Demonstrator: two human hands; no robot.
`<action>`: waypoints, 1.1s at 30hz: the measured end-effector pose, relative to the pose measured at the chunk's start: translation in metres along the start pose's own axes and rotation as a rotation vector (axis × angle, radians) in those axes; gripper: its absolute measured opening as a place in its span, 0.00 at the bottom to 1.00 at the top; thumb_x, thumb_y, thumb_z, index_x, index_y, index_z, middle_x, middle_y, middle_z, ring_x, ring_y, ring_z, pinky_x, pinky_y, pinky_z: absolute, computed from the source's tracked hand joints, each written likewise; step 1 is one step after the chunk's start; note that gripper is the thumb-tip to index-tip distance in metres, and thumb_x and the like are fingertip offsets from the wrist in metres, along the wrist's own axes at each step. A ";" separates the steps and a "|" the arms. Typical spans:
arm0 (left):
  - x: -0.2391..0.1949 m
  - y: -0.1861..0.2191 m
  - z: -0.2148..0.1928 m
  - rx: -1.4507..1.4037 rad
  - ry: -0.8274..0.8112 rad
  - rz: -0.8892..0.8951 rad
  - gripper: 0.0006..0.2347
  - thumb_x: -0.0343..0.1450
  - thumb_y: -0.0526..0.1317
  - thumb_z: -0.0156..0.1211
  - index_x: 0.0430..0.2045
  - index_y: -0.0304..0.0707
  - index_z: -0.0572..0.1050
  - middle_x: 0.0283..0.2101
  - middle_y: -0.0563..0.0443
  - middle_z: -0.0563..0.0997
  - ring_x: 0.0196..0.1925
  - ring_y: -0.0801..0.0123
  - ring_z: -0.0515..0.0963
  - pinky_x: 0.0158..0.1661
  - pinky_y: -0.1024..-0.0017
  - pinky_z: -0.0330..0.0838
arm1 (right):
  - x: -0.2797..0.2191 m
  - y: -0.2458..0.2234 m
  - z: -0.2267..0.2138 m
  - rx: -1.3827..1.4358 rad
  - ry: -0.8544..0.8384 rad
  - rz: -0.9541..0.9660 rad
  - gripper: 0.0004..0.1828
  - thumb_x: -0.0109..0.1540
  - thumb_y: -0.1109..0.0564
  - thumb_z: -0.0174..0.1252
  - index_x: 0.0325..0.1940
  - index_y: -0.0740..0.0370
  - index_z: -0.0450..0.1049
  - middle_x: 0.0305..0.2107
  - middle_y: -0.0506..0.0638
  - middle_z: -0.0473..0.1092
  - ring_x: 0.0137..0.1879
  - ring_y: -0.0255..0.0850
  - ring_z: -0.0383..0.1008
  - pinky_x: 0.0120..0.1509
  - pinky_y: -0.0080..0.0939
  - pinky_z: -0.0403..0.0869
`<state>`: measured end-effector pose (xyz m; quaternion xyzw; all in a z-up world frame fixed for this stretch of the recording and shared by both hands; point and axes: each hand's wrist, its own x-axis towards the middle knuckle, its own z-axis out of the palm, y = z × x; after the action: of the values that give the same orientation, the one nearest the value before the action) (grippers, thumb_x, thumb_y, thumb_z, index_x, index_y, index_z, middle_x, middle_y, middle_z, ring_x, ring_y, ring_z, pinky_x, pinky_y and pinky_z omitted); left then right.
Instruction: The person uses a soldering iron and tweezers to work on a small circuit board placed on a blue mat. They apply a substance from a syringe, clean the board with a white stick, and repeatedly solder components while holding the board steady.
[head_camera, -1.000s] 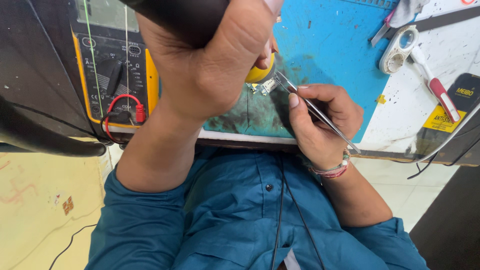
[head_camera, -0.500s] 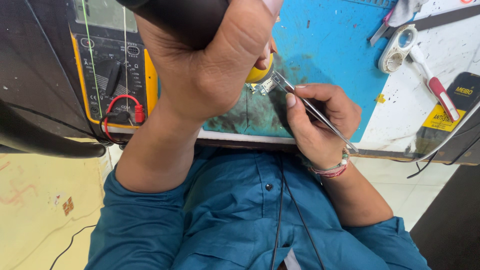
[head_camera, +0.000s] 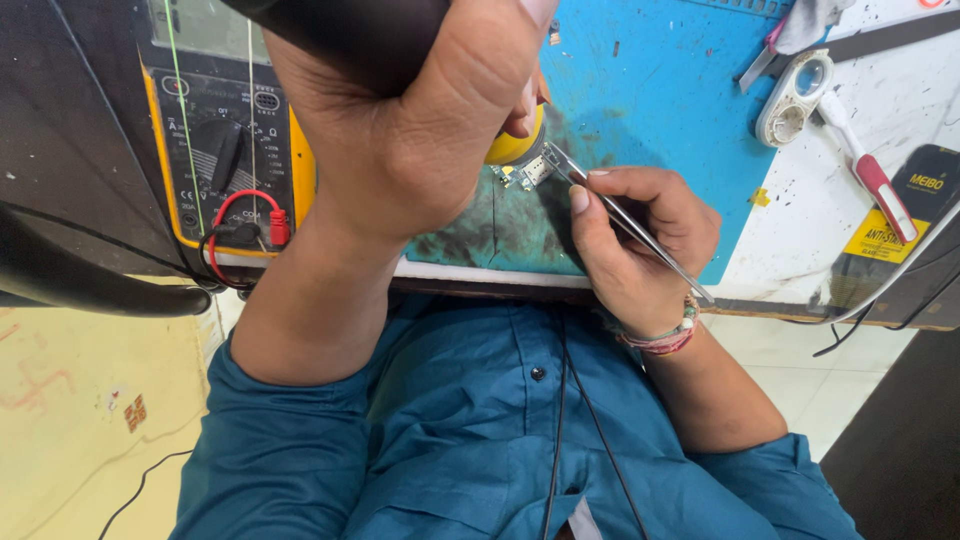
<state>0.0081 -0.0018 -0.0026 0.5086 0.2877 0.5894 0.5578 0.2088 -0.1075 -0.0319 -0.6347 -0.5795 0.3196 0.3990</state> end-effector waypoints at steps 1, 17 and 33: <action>0.000 0.000 0.000 0.000 -0.003 0.003 0.04 0.84 0.27 0.60 0.40 0.26 0.78 0.34 0.47 0.81 0.30 0.72 0.82 0.32 0.76 0.78 | 0.000 0.000 0.000 -0.002 0.002 0.004 0.08 0.68 0.64 0.68 0.48 0.66 0.75 0.34 0.49 0.78 0.33 0.28 0.73 0.38 0.26 0.70; -0.001 0.002 0.004 -0.067 0.037 -0.045 0.03 0.84 0.28 0.62 0.41 0.26 0.79 0.32 0.47 0.80 0.29 0.70 0.82 0.31 0.75 0.77 | -0.003 0.002 0.000 0.023 0.037 0.001 0.07 0.69 0.66 0.67 0.48 0.67 0.75 0.34 0.49 0.77 0.32 0.27 0.71 0.37 0.26 0.69; -0.043 0.050 -0.009 -0.366 0.119 0.027 0.12 0.82 0.42 0.55 0.32 0.34 0.68 0.28 0.46 0.72 0.28 0.65 0.75 0.33 0.66 0.71 | -0.010 0.012 0.006 0.382 0.155 0.000 0.07 0.72 0.68 0.62 0.52 0.69 0.71 0.41 0.53 0.77 0.45 0.31 0.77 0.50 0.27 0.74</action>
<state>-0.0244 -0.0514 0.0274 0.3666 0.2013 0.6683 0.6152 0.2078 -0.1169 -0.0463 -0.5702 -0.4761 0.3738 0.5554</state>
